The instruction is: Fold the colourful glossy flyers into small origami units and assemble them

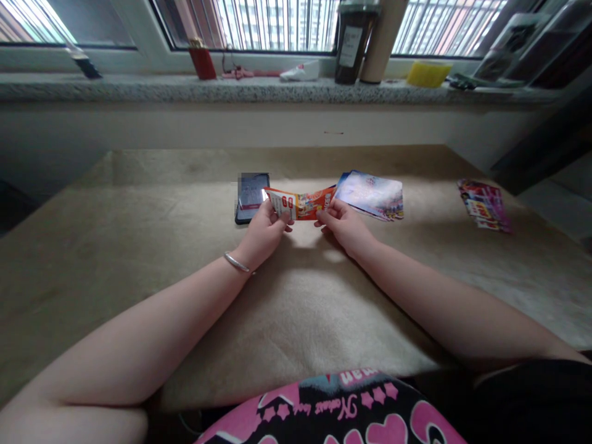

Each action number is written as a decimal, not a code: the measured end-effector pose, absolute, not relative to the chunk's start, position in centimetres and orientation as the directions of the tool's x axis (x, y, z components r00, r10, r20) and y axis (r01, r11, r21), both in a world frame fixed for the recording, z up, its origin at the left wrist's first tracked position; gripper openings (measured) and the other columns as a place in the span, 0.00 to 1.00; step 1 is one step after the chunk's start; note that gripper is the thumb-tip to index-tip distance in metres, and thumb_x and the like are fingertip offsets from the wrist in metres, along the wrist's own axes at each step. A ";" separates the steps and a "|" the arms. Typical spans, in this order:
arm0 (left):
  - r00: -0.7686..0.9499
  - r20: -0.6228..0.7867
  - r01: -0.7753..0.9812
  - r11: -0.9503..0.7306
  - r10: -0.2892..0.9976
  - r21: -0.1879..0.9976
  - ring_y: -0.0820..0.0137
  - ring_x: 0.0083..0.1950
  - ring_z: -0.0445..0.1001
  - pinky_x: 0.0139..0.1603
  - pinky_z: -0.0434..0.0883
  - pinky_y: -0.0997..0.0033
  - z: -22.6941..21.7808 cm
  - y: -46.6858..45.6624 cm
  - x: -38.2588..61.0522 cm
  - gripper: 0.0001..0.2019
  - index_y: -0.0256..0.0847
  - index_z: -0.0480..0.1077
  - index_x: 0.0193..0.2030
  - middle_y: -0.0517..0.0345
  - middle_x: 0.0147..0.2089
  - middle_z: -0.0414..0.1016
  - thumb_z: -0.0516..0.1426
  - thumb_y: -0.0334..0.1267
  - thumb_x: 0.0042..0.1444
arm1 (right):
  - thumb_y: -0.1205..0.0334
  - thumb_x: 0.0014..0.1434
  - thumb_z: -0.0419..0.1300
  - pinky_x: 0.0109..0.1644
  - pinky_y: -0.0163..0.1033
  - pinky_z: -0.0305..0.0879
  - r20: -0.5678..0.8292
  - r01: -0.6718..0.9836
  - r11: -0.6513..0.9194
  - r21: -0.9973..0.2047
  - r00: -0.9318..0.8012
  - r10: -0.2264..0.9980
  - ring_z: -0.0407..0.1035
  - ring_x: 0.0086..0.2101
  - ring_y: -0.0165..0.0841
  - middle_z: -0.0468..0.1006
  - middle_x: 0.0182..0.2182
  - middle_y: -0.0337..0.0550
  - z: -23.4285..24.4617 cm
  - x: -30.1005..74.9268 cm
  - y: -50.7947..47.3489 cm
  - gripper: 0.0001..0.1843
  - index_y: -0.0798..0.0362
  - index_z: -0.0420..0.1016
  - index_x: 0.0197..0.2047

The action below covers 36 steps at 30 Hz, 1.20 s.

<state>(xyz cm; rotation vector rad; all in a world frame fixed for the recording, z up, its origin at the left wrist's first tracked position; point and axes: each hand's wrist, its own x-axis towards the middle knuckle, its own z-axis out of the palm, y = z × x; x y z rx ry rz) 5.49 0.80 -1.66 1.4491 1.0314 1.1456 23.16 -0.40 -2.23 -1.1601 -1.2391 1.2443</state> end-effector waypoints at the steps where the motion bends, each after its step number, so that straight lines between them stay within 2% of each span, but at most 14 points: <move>1: 0.204 0.151 0.029 -0.160 0.967 0.987 0.78 0.32 0.71 0.29 0.71 0.79 -1.7 0.9 5.4 0.09 0.37 0.61 0.43 0.57 0.38 0.71 0.54 0.28 0.55 | 0.51 0.45 0.64 0.31 0.34 0.61 0.019 -0.027 0.018 -0.999 -0.058 0.998 0.68 0.29 0.28 0.75 0.30 0.36 -2.2 23.3 -0.4 0.17 0.50 0.65 0.35; 5: 0.290 0.192 -0.055 -0.184 0.937 0.981 0.73 0.39 0.74 0.36 0.73 0.76 -1.9 1.1 5.2 0.14 0.38 0.65 0.44 0.54 0.43 0.74 0.60 0.39 0.53 | 0.51 0.45 0.64 0.31 0.34 0.62 0.064 -0.035 0.063 -0.997 -0.044 0.997 0.67 0.29 0.29 0.74 0.27 0.36 -2.3 23.9 -0.3 0.16 0.50 0.65 0.33; 9: 0.253 0.216 -0.124 -0.190 0.943 0.974 0.71 0.43 0.75 0.39 0.74 0.75 -1.9 1.1 5.0 0.18 0.39 0.65 0.43 0.54 0.45 0.75 0.63 0.46 0.50 | 0.50 0.45 0.64 0.30 0.33 0.61 0.092 -0.029 0.092 -0.995 -0.009 0.996 0.66 0.29 0.28 0.73 0.26 0.35 -2.6 23.9 -0.3 0.16 0.49 0.66 0.33; 16: 0.209 0.224 -0.097 -0.207 0.952 0.973 0.75 0.36 0.73 0.36 0.74 0.77 -1.9 0.9 4.9 0.16 0.38 0.67 0.36 0.57 0.39 0.75 0.64 0.46 0.50 | 0.49 0.46 0.64 0.30 0.32 0.62 0.095 -0.146 0.107 -0.984 0.088 0.992 0.68 0.29 0.27 0.73 0.27 0.33 -2.8 23.7 -0.2 0.16 0.49 0.65 0.31; 23: 0.244 0.274 0.022 -0.288 0.930 0.957 0.75 0.34 0.73 0.35 0.73 0.76 -2.1 0.8 5.0 0.16 0.37 0.67 0.33 0.57 0.34 0.74 0.63 0.49 0.51 | 0.48 0.46 0.65 0.31 0.35 0.64 0.145 -0.004 0.145 -0.989 0.010 0.989 0.70 0.30 0.30 0.76 0.27 0.37 -2.7 23.4 -0.4 0.17 0.51 0.68 0.30; 28: 0.316 0.246 0.037 -0.271 0.916 0.962 0.75 0.32 0.73 0.35 0.73 0.77 -2.1 0.8 5.3 0.17 0.37 0.67 0.35 0.57 0.33 0.74 0.61 0.51 0.53 | 0.45 0.49 0.63 0.33 0.35 0.66 0.129 0.018 0.130 -0.991 -0.055 0.990 0.72 0.32 0.30 0.77 0.30 0.40 -2.6 23.2 -0.6 0.18 0.51 0.68 0.32; 36: 0.325 0.201 -0.032 -0.202 0.924 0.979 0.75 0.36 0.74 0.38 0.74 0.75 -2.6 0.9 5.2 0.20 0.37 0.65 0.38 0.57 0.37 0.74 0.60 0.53 0.52 | 0.48 0.50 0.63 0.32 0.34 0.64 0.122 0.029 0.126 -0.992 -0.105 0.987 0.72 0.34 0.30 0.78 0.34 0.41 -2.8 23.3 -0.7 0.17 0.51 0.70 0.38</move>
